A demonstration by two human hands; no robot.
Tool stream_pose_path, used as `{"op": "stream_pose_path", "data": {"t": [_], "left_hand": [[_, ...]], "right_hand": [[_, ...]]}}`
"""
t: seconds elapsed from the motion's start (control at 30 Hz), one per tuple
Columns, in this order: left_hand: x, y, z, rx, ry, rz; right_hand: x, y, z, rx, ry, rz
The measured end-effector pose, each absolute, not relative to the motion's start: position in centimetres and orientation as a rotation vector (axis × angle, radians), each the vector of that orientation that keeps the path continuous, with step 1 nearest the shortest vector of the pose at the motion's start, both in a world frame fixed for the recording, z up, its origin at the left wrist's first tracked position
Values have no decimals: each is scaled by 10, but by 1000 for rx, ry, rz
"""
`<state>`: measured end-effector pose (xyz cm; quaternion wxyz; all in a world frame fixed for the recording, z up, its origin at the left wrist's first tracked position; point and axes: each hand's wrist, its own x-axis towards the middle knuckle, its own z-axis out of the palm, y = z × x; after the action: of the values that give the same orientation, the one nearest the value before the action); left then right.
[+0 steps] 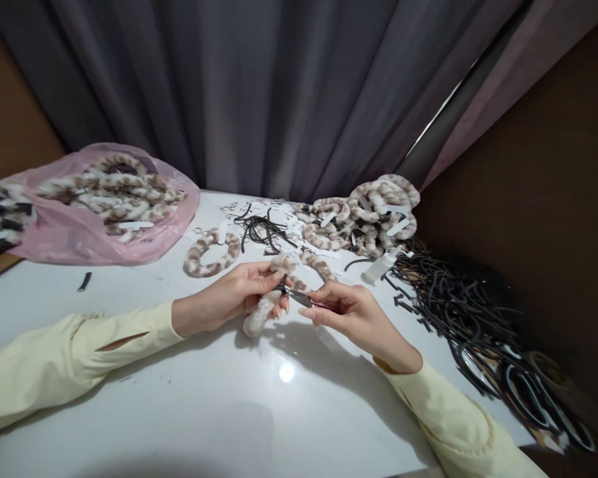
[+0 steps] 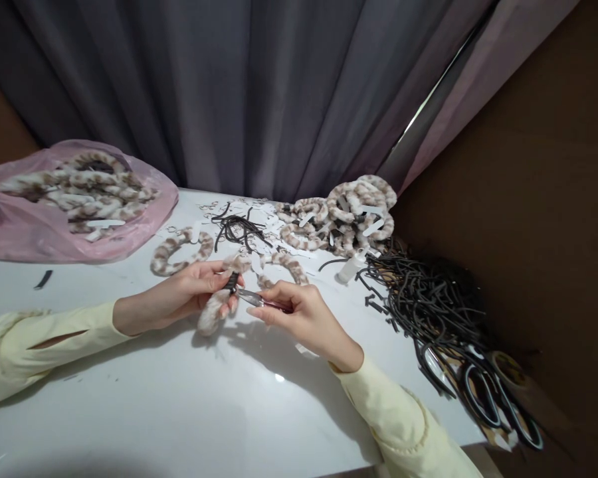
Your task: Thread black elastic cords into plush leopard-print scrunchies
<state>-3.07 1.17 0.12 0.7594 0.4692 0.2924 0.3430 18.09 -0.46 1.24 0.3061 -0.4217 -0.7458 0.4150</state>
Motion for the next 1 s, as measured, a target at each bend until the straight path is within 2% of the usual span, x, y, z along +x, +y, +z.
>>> {"op": "stream_pose_path", "data": {"t": [0.17, 0.27, 0.37, 0.67, 1.0], "left_hand": [[-28, 11, 3, 1056, 705, 782], [-27, 12, 2, 1076, 750, 797], [-27, 12, 0, 1107, 784, 809], [-28, 12, -3, 1195, 835, 838], [-29, 11, 1, 1178, 786, 822]], "right_hand": [[180, -10, 7, -1062, -2134, 684], [179, -11, 5, -1055, -2179, 555], [179, -11, 5, -1093, -2167, 635], [180, -6, 10, -1173, -1925, 1205], [184, -4, 19, -1181, -1899, 1197]]}}
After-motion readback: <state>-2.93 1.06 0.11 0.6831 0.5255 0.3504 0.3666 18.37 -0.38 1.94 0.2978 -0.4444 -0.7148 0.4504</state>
